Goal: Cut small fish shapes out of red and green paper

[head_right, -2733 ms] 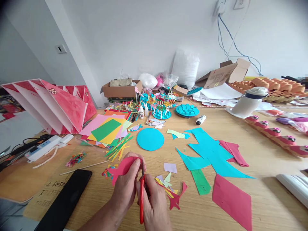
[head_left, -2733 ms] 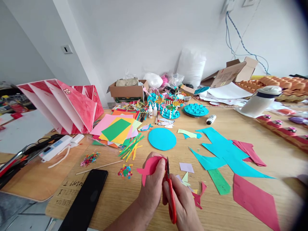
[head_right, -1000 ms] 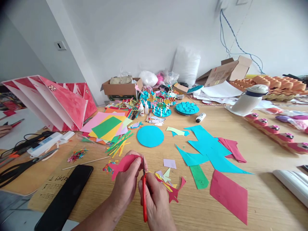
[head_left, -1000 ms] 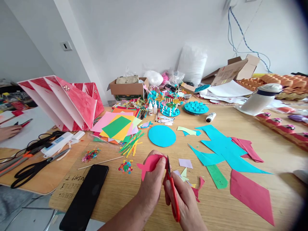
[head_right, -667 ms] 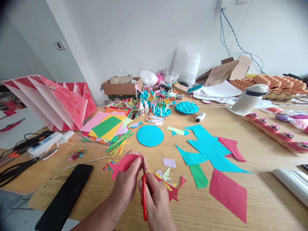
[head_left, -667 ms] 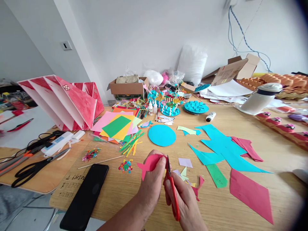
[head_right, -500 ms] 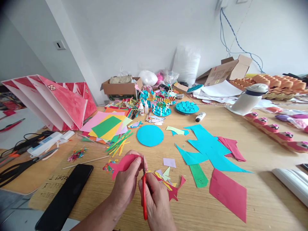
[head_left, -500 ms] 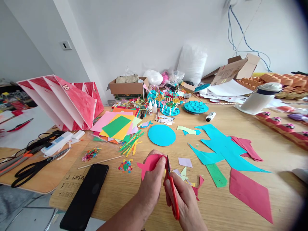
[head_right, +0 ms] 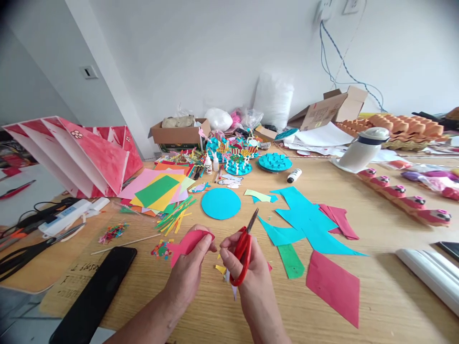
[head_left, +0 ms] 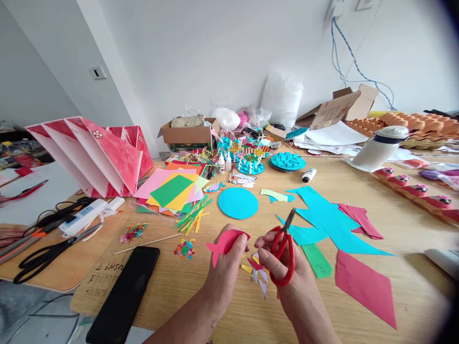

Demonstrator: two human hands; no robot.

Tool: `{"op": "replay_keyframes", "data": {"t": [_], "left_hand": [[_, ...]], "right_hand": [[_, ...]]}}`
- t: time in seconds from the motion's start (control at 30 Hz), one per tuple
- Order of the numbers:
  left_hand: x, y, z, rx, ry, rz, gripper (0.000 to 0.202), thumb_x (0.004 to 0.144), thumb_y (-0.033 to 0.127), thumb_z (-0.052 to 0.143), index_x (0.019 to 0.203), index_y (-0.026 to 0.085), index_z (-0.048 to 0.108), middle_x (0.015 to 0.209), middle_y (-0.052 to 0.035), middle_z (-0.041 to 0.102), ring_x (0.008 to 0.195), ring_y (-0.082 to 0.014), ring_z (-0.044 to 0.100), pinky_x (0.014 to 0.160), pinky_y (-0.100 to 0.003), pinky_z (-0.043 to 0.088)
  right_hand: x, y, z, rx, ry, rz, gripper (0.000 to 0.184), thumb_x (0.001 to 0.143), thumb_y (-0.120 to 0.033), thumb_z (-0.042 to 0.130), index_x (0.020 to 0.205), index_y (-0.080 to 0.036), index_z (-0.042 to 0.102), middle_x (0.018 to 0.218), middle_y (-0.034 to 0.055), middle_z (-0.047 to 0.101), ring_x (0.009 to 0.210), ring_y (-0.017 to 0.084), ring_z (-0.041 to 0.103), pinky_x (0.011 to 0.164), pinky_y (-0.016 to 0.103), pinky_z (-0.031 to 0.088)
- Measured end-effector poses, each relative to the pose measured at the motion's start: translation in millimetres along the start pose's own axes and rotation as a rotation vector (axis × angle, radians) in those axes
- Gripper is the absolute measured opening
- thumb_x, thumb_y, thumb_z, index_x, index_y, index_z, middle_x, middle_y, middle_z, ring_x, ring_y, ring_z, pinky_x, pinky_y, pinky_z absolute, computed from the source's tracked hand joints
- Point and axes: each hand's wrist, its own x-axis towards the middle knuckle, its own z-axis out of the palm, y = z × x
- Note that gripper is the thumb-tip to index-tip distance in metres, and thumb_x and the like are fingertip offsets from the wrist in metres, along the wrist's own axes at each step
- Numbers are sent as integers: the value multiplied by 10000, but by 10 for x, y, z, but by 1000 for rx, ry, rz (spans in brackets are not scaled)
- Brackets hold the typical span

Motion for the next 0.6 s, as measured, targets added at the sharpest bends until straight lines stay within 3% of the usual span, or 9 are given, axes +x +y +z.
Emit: {"op": "replay_keyframes", "data": {"t": [0.2, 0.37, 0.5, 0.6], "left_hand": [[4, 12, 54, -9, -113, 0, 176, 820, 323, 492, 713, 186, 469, 692, 21, 475, 704, -128, 470, 671, -228, 388], [-20, 6, 83, 40, -160, 20, 188, 814, 340, 499, 762, 164, 542, 700, 1, 514, 701, -138, 480, 670, -238, 387], [7, 49, -99, 17, -106, -46, 195, 782, 353, 521, 761, 164, 562, 702, 3, 529, 669, -126, 467, 649, -226, 378], [104, 159, -294, 42, -82, -10, 248, 799, 392, 464, 745, 165, 546, 733, -5, 515, 710, -137, 475, 681, -243, 394]], "right_hand": [[136, -112, -10, 101, -121, 30, 238, 670, -305, 691, 802, -196, 527, 697, -8, 592, 576, 135, 541, 514, 238, 430], [254, -163, -121, 31, -162, 16, 199, 700, -285, 655, 779, -198, 494, 651, -44, 544, 529, 105, 495, 496, 222, 397], [404, -268, -284, -134, -220, -39, 165, 703, -251, 611, 783, -193, 479, 632, -43, 524, 524, 102, 450, 484, 219, 366], [502, -368, -364, -327, -311, -58, 116, 684, -209, 572, 717, -198, 462, 604, -50, 500, 506, 101, 432, 464, 215, 353]]}}
